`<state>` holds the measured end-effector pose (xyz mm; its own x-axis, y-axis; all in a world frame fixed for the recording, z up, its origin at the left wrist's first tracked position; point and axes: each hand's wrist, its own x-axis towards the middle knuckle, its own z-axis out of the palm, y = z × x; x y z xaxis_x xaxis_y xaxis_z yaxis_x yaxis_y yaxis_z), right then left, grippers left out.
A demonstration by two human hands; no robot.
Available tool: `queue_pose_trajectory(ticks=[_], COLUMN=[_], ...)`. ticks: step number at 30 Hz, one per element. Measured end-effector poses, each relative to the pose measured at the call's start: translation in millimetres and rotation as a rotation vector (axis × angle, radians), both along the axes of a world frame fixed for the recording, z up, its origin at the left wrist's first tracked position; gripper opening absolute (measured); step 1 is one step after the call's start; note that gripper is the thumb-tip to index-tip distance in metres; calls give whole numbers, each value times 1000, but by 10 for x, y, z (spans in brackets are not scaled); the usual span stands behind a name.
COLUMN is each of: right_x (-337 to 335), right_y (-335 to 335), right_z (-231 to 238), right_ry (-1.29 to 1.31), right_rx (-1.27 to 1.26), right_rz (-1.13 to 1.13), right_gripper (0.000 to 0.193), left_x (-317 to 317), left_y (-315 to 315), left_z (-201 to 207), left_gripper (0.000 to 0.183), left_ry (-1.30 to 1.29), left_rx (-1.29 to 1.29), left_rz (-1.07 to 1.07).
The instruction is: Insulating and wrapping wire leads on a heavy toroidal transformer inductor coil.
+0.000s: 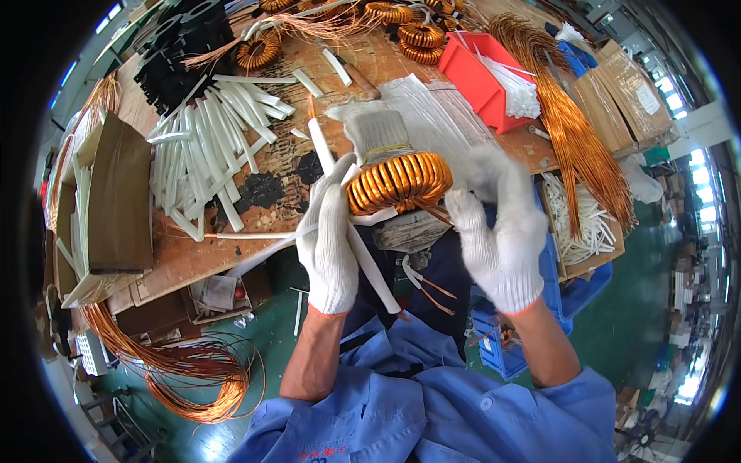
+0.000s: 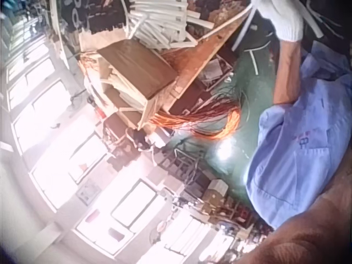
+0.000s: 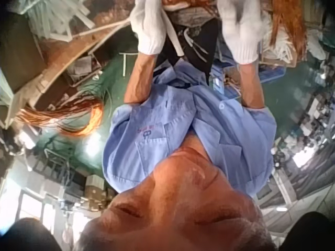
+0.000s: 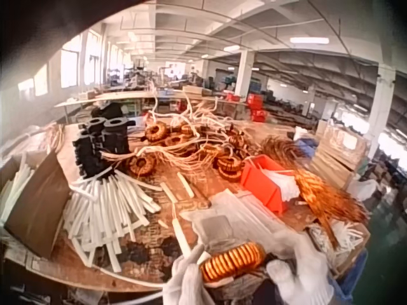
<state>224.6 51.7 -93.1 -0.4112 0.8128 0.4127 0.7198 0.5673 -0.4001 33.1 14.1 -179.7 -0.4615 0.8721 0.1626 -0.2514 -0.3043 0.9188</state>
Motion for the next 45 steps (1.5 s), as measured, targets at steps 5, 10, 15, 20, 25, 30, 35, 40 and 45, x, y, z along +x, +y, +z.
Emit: queue_pose_trajectory(ticks=[5,10,15,20,25,30,35,40,45], right_x=[262,60,250,254,214,246,216,260,345], right_y=[-384,-1078,-995,-1005,-964,-969,-926,-874,-861], right_z=[-400,75,-111,-113,-119,-160,-118,-93,-59], right_ry=[131,410,639,600,639,622,593,543,248], right_rx=[-254,-611,-979,-909,-883,-835,-831,-810,-574], right_rz=[-11,-57,-112,-127,-174,-166,-185,-150,-94], right_gripper=[32,33,32,35,38,39,38,35,20], left_x=[-171,-432,-637,-200,-387,-536,-592,-541,-76], left_y=[141,-75,-273,40,-35,-135,-299,-304,-1039], left_z=[280,217,-307,-208,-318,-27,106,216,420], left_gripper=[47,74,127,102,53,31,33,36,58], left_ry=[-167,-217,492,-599,-855,-724,-338,-532,764], left_rx=[-215,-54,157,376,296,84,-65,-70,-332], left_rz=[-110,-255,-272,-277,-214,18,173,145,69])
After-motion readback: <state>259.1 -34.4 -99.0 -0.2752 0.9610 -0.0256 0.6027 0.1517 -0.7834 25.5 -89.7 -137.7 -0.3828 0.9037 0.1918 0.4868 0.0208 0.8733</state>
